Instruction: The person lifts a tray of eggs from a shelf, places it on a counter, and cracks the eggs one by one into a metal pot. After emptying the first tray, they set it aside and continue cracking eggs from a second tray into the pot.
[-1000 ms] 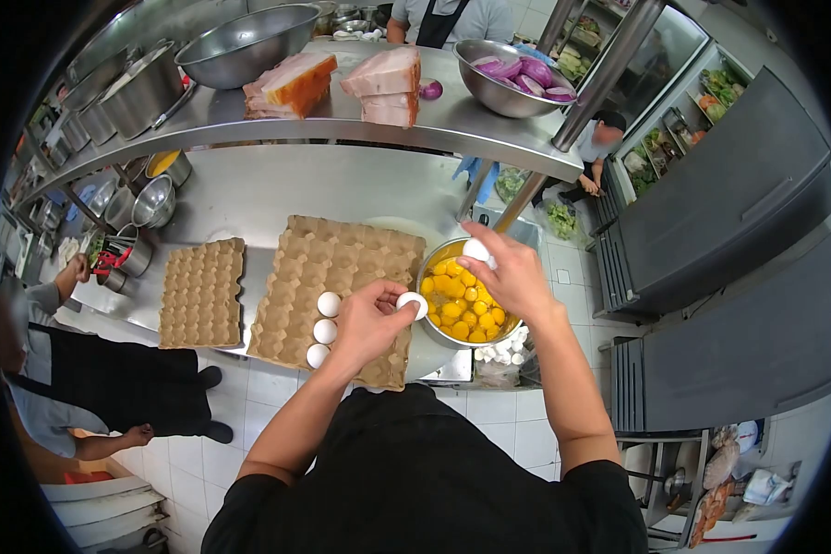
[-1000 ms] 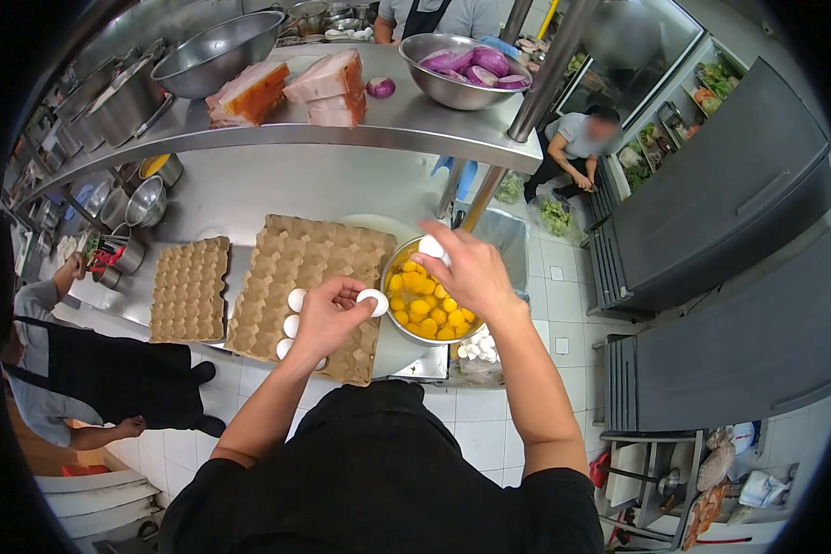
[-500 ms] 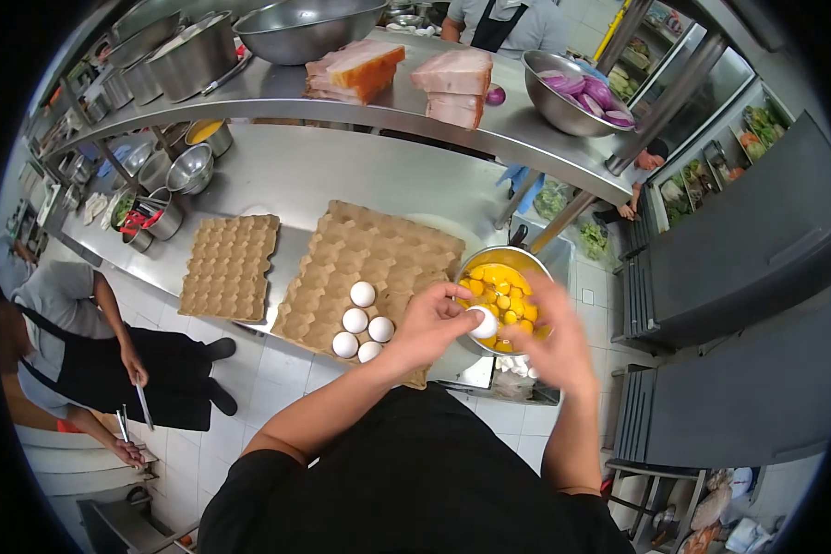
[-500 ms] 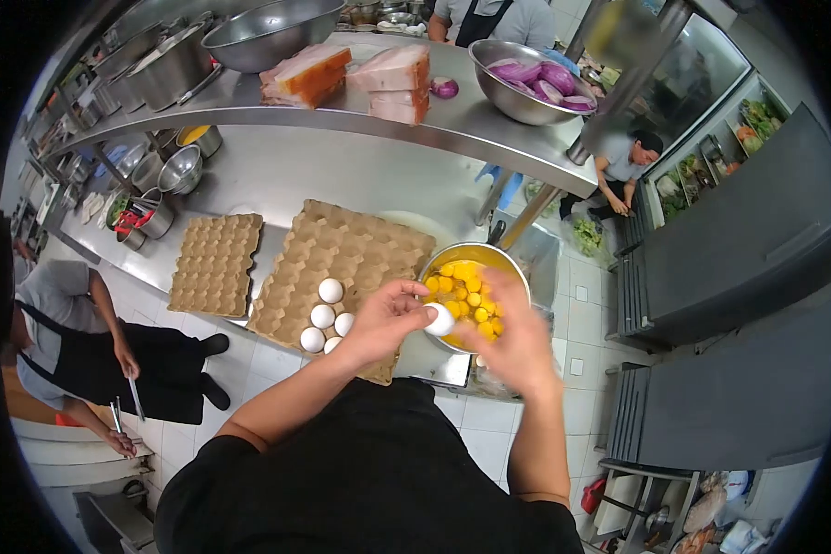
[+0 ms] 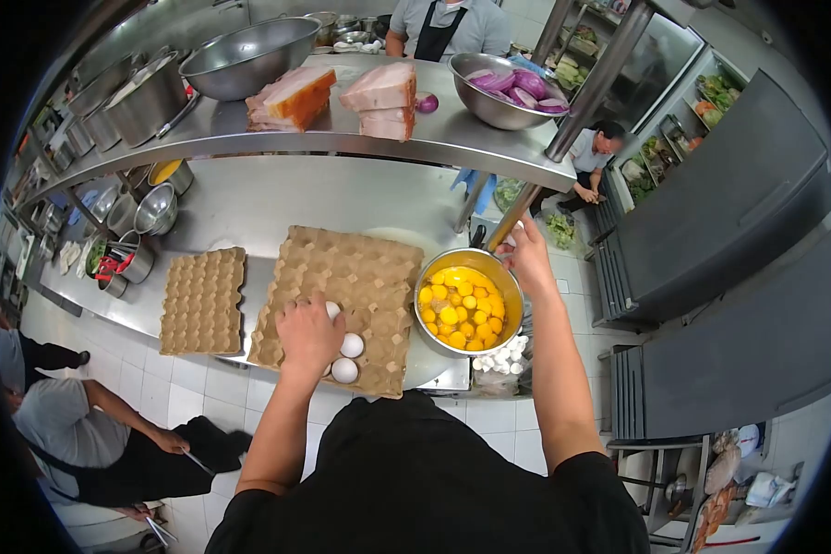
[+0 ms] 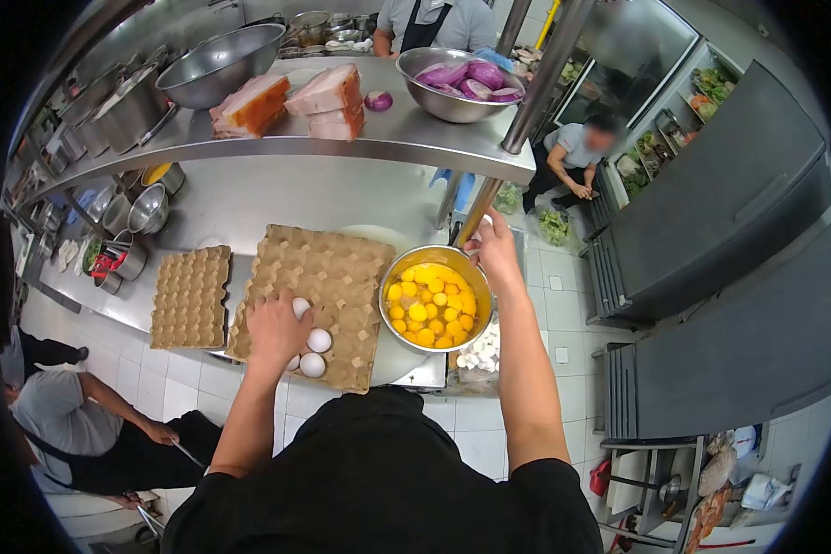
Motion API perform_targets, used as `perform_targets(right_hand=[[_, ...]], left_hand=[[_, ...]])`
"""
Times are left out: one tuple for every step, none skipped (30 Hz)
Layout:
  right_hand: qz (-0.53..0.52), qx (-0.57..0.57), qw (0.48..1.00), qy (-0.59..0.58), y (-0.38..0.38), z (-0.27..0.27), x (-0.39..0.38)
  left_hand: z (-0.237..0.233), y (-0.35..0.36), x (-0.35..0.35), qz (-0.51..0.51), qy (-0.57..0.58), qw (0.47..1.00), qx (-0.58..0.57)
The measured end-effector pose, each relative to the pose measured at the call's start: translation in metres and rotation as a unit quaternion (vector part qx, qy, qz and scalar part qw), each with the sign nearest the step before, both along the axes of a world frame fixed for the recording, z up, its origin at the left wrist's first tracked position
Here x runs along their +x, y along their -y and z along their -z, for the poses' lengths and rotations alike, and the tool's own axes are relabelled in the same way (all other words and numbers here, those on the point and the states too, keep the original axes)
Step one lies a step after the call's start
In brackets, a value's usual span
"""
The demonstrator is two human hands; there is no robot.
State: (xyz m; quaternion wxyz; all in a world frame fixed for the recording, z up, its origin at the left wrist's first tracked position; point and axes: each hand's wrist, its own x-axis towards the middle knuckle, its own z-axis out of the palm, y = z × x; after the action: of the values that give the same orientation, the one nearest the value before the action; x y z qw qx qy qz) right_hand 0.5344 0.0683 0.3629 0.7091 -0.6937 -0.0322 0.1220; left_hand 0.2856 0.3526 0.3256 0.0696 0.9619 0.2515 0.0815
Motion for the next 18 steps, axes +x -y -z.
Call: perform_targets(right_hand=[[0.033,0.034,0.999,0.012,0.004,0.006,0.002],[0.066,0.069,0.995,0.023,0.011,0.012,0.004],[0.098,0.102,0.989,0.034,0.018,0.017,0.007],[0.082,0.136,0.987,0.01,0.024,0.014,0.002],[0.066,0.169,0.983,-0.014,0.031,0.007,-0.007],[0.05,0.203,0.977,-0.038,0.035,0.002,-0.016],[0.007,0.171,0.985,-0.023,0.035,0.002,-0.023],[-0.035,0.139,0.99,-0.009,0.034,0.004,-0.033],[-0.077,0.106,0.991,0.005,0.033,0.004,-0.04],[-0.107,0.04,0.993,-0.007,0.032,0.001,-0.047],[-0.107,-0.025,0.994,0.019,0.026,0.003,-0.05],[-0.107,-0.09,0.989,0.046,0.015,0.004,-0.054],[-0.106,-0.154,0.98,0.072,0.006,0.005,-0.057],[-0.12,-0.201,0.968,0.096,-0.001,0.005,-0.06],[-0.134,-0.247,0.952,0.12,-0.008,0.005,-0.063],[-0.147,-0.293,0.934,0.143,-0.014,0.003,-0.066],[-0.161,-0.338,0.912,0.166,-0.018,0.003,-0.067],[-0.169,-0.413,0.872,0.201,-0.021,0.008,-0.065]], left_hand=[[0.004,-0.001,0.0,0.003,0.015,1.0,-0.005],[0.008,-0.002,0.0,0.006,0.029,0.999,-0.011],[0.009,-0.003,0.0,0.008,0.044,0.999,-0.017],[0.009,-0.004,0.0,0.006,0.054,0.998,-0.026],[0.008,-0.005,-0.001,0.004,0.062,0.997,-0.035],[0.006,-0.006,0.0,0.003,0.072,0.996,-0.044],[0.004,-0.006,0.0,-0.005,0.084,0.994,-0.064],[0.0,-0.007,0.001,-0.012,0.095,0.992,-0.084],[-0.004,-0.007,0.002,-0.019,0.105,0.989,-0.105],[-0.009,-0.006,0.001,-0.014,0.113,0.985,-0.126],[-0.016,-0.005,0.002,-0.009,0.122,0.982,-0.147],[-0.021,-0.003,0.003,-0.004,0.132,0.977,-0.167],[-0.023,0.0,0.005,0.009,0.152,0.971,-0.185],[-0.025,0.004,0.007,0.022,0.172,0.963,-0.204],[-0.026,0.008,0.009,0.035,0.192,0.955,-0.222],[-0.027,0.013,0.011,0.04,0.188,0.953,-0.234],[-0.028,0.017,0.012,0.044,0.184,0.951,-0.246],[-0.028,0.022,0.013,0.049,0.18,0.948,-0.258]])
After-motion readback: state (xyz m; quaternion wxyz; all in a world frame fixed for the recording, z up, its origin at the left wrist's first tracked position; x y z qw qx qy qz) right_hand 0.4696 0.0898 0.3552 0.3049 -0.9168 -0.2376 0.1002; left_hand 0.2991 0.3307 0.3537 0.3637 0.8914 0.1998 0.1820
